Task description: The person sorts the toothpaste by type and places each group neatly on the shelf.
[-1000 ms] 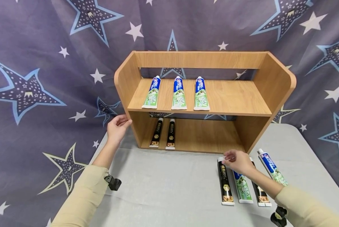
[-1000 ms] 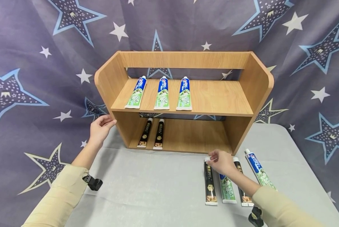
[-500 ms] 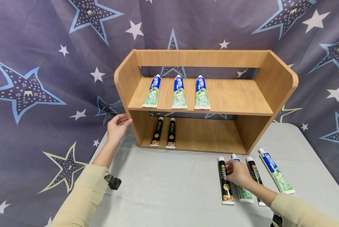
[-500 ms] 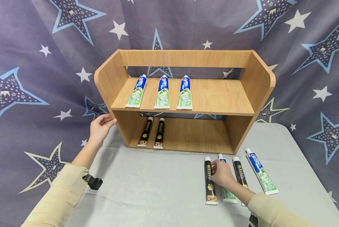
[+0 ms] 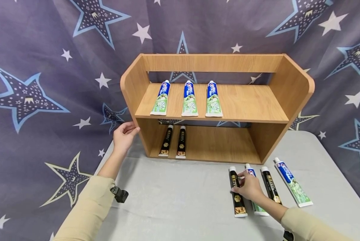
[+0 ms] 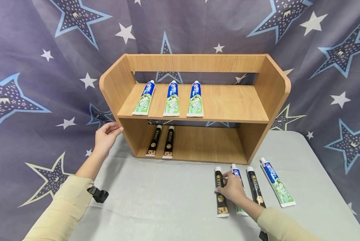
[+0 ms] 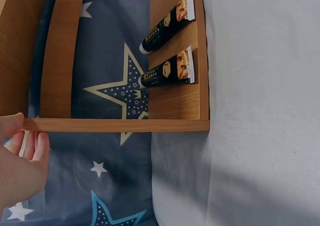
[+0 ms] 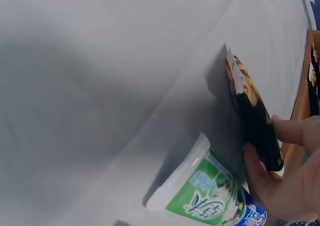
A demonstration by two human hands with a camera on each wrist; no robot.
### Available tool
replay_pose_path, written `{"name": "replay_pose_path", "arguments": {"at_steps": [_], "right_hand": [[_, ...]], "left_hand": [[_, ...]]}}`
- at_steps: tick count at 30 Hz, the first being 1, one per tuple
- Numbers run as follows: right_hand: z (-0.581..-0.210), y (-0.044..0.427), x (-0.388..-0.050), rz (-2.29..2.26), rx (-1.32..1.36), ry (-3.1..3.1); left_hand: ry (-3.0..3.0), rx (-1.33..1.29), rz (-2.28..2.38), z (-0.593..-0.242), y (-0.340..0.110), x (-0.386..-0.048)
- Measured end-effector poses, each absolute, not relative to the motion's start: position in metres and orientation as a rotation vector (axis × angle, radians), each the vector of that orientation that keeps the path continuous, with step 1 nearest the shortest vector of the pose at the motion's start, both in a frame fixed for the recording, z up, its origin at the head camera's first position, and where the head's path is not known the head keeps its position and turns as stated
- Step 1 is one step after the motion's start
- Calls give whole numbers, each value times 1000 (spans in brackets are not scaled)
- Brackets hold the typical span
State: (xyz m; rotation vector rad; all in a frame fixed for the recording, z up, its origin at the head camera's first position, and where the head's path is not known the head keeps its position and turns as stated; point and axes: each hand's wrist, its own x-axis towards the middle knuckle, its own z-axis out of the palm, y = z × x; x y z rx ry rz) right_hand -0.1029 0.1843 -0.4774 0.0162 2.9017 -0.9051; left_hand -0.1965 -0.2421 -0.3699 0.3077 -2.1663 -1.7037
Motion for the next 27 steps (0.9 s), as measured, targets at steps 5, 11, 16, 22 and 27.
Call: {"name": "replay_pose_path", "arguments": {"at_steps": [5, 11, 16, 22, 27], "right_hand": [[-476, 180, -100, -892, 46, 2914], [-475, 176, -96, -847, 106, 2914], [-476, 174, -93, -891, 178, 2837], [-476, 174, -91, -1010, 240, 2744], [-473, 175, -93, -1105, 322, 2626]], "left_hand": [[-2163, 283, -1715, -370, -244, -197], [-2171, 294, -1706, -370, -242, -196], [-2170, 298, -1716, -370, -242, -196], [-2175, 298, -1733, -369, -242, -196], [-2172, 309, -1727, -372, -243, -198]]}}
